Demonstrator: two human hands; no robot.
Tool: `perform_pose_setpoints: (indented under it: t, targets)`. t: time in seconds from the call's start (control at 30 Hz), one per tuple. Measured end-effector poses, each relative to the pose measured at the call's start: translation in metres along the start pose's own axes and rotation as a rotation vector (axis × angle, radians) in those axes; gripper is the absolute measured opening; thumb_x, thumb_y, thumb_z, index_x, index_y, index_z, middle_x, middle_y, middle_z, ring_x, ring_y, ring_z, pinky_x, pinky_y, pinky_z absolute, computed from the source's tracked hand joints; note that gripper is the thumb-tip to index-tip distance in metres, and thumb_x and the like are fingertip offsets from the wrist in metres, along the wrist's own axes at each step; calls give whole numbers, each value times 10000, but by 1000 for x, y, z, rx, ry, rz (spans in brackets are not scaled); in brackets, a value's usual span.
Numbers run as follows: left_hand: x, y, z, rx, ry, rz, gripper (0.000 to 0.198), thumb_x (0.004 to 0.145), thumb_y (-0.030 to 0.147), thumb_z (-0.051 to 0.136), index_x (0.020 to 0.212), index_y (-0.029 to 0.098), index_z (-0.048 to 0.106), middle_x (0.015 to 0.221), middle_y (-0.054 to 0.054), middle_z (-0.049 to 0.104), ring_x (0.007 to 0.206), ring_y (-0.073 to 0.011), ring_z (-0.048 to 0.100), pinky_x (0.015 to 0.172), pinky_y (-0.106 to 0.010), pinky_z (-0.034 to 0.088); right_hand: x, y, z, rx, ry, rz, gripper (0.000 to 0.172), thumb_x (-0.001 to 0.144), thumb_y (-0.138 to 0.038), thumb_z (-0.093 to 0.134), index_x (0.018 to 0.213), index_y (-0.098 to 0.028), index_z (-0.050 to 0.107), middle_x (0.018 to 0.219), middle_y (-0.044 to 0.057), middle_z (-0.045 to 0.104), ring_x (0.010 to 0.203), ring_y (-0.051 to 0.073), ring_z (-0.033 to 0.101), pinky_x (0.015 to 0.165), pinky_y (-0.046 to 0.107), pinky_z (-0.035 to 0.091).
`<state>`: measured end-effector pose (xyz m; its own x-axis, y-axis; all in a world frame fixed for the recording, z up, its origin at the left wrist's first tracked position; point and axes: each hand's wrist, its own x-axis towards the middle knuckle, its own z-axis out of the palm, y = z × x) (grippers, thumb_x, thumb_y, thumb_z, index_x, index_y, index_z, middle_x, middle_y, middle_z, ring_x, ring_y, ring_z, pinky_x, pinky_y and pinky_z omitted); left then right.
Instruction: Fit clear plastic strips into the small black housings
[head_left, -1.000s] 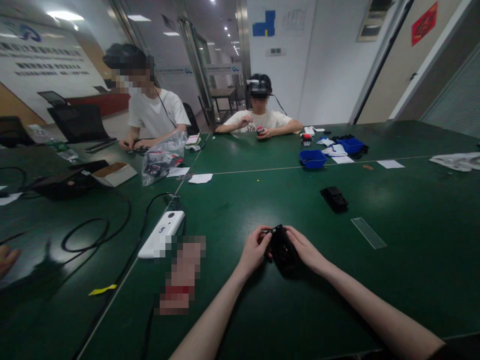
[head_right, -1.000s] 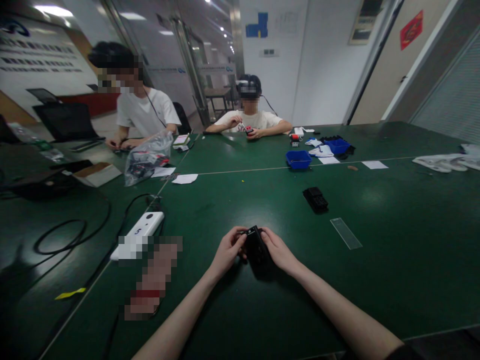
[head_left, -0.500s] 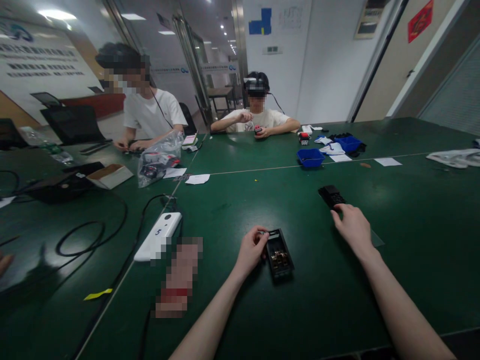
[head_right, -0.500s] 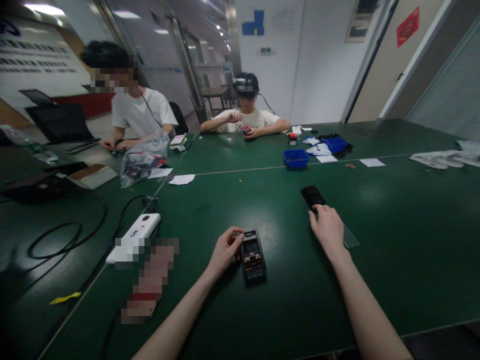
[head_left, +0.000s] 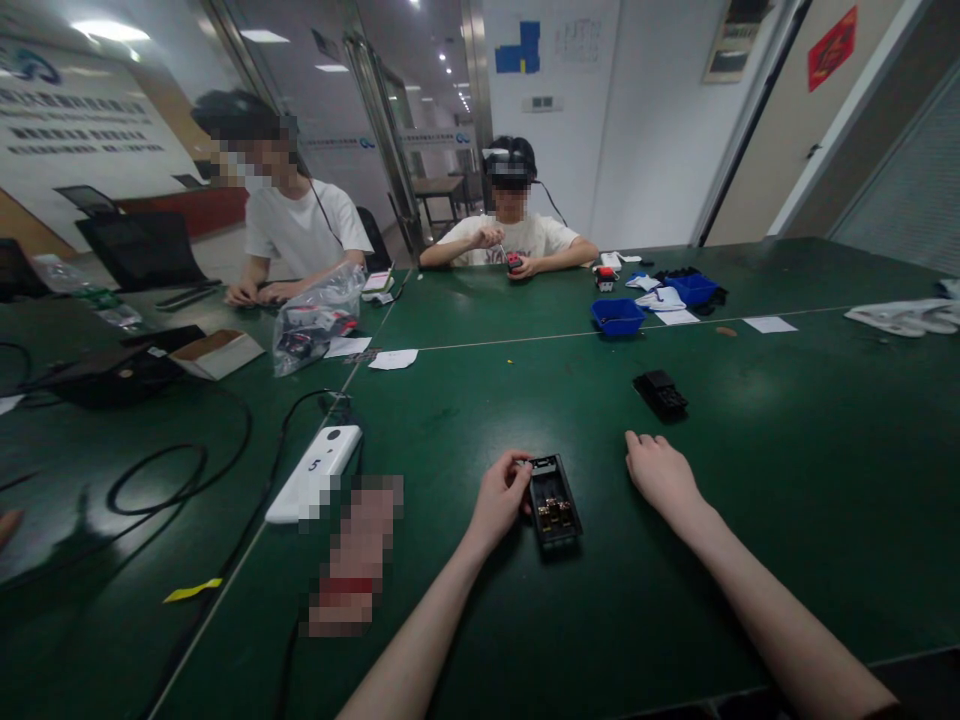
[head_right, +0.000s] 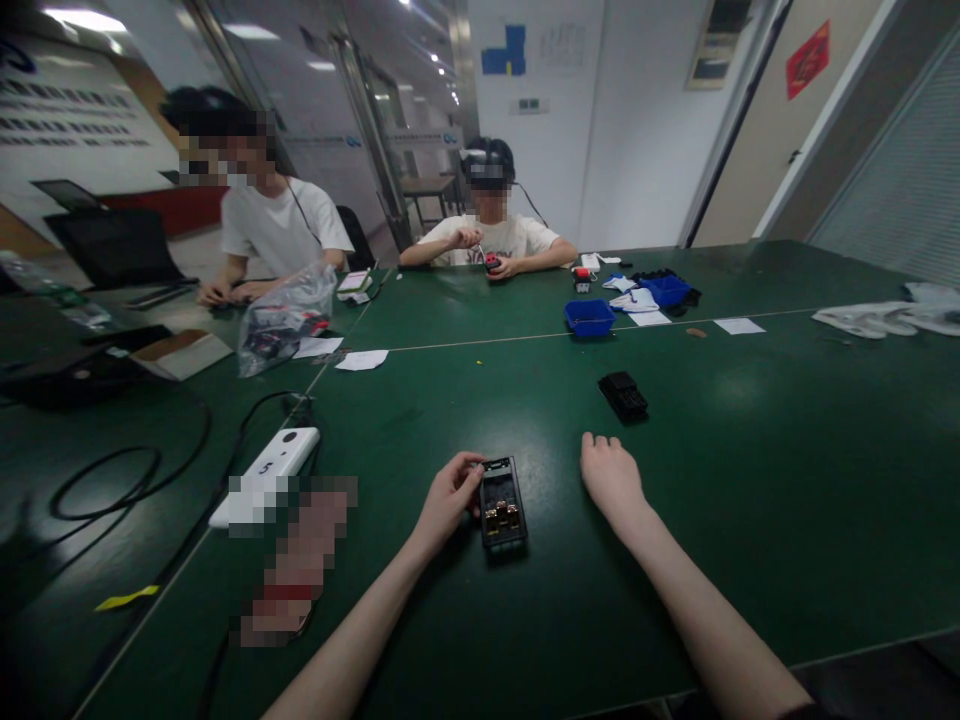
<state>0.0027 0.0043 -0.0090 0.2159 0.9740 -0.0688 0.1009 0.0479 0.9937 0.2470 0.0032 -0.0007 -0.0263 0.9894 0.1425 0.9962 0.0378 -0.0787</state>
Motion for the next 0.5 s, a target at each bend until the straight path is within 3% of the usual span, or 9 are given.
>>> perform_pose_setpoints:
  t: [0.23, 0.37, 0.5]
  targets:
    - [0, 1, 2, 26, -2, 2, 257, 806, 379, 500, 926, 153, 525, 610, 33, 539, 426, -85, 502, 387, -181, 399, 16, -40, -25, 898, -201, -47, 224, 815, -210, 439, 977, -182, 592, 725, 47, 662, 582, 157, 611, 578, 302, 487]
    - [2, -3, 2, 24, 5, 17, 273, 791, 388, 520, 929, 153, 517, 567, 53, 508, 412, -86, 490, 383, -179, 388, 20, -63, -32, 1450, -337, -47, 234, 770, -246, 533, 993, -176, 547, 771, 19, 655, 642, 134, 627, 590, 282, 503]
    - [3, -5, 1, 39, 8, 28, 292, 764, 399, 566, 910, 152, 516, 546, 66, 495, 390, -77, 473, 378, -174, 371, 13, -80, -22, 1700, -415, -45, 368, 662, -214, 681, 992, -195, 520, 780, -2, 661, 688, 131, 641, 659, 284, 507]
